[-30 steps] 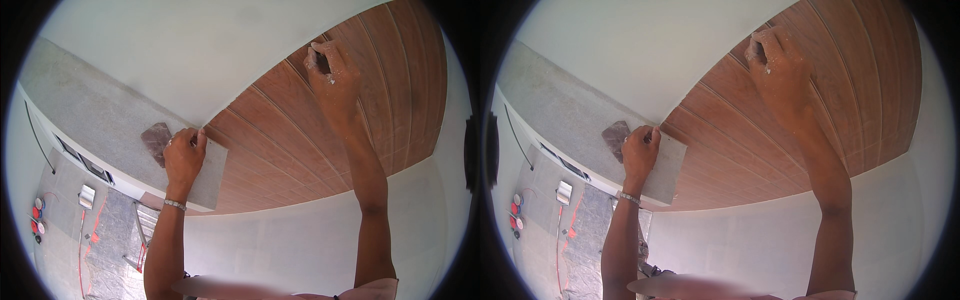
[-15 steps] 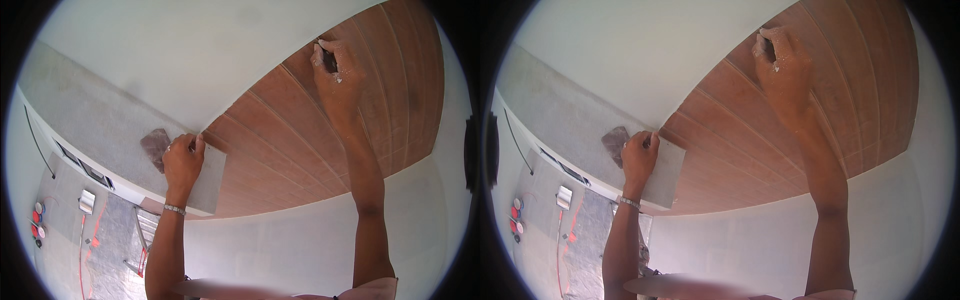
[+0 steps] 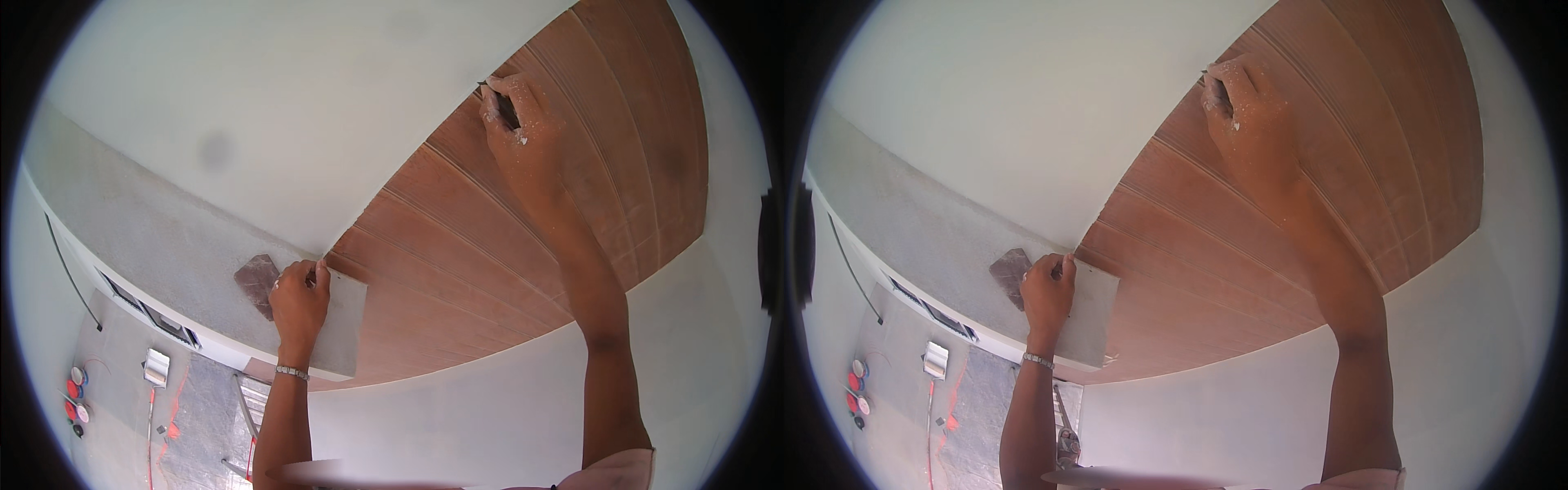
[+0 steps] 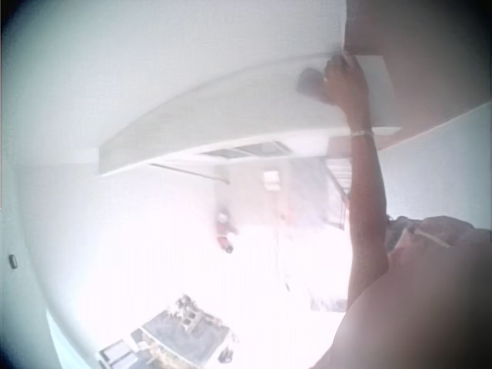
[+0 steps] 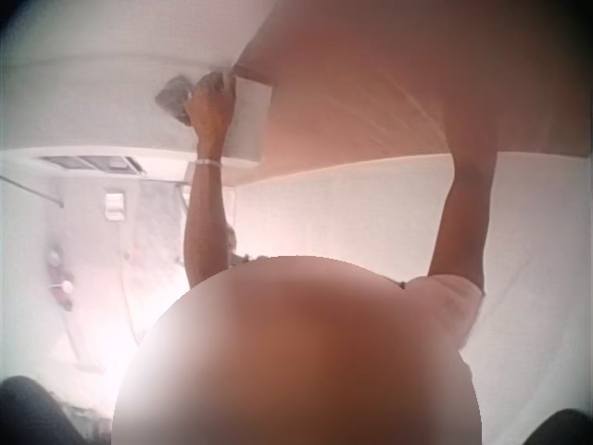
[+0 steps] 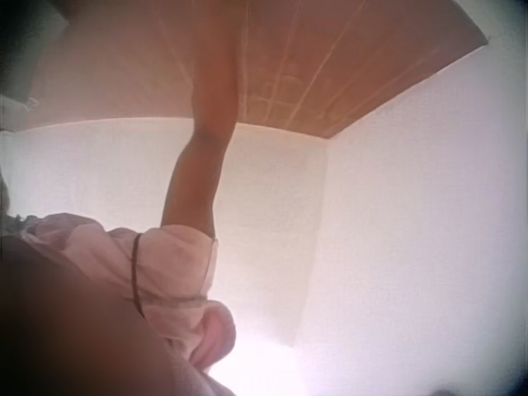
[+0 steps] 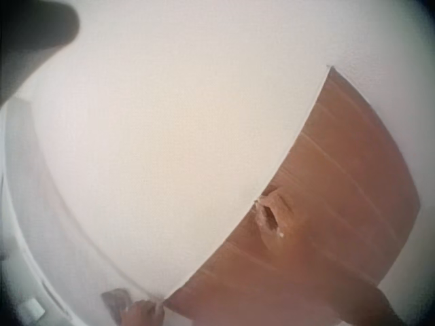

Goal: The person applies grout to the joints between ceiling tiles using a small tool and a sponge. They work along the seams of the wood-patterned ceiling, smoothing and cleaning the grout lines while standing on a ladder.

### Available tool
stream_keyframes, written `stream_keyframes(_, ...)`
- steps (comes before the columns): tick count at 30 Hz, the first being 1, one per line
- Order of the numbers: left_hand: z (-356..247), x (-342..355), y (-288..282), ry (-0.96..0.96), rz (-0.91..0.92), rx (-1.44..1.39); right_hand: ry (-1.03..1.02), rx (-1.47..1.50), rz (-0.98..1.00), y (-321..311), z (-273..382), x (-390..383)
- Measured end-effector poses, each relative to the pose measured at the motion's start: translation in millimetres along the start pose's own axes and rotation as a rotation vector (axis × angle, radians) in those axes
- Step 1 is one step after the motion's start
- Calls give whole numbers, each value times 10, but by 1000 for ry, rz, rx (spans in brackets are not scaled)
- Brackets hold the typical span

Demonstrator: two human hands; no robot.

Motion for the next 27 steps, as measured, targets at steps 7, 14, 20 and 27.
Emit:
stream_keyframes(7, -16, 3, -17, 2, -21, 26, 29, -149, -67, -323, -431, 411)
stream_keyframes(14, -16, -3, -22, 8, -31, 79, 93, -123, -166, -638, -812, 701)
stream_keyframes(20, -46, -28, -30, 37, -59, 109, 164, -228, -267, -1016, -1285, 1065)
stream_keyframes(27, -26, -39, -11, 56, -66, 117, 89, -268, -513, -1204, -1588, 1323)
Point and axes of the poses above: each hand's wrist, its own x-axis towards the middle knuckle, its own y-axis out of the palm, z = x × y, the point moved 9 cm from there along x, towards the middle knuckle, and after that the axes turned 3 degrees about -x, right-handed, at the moved point
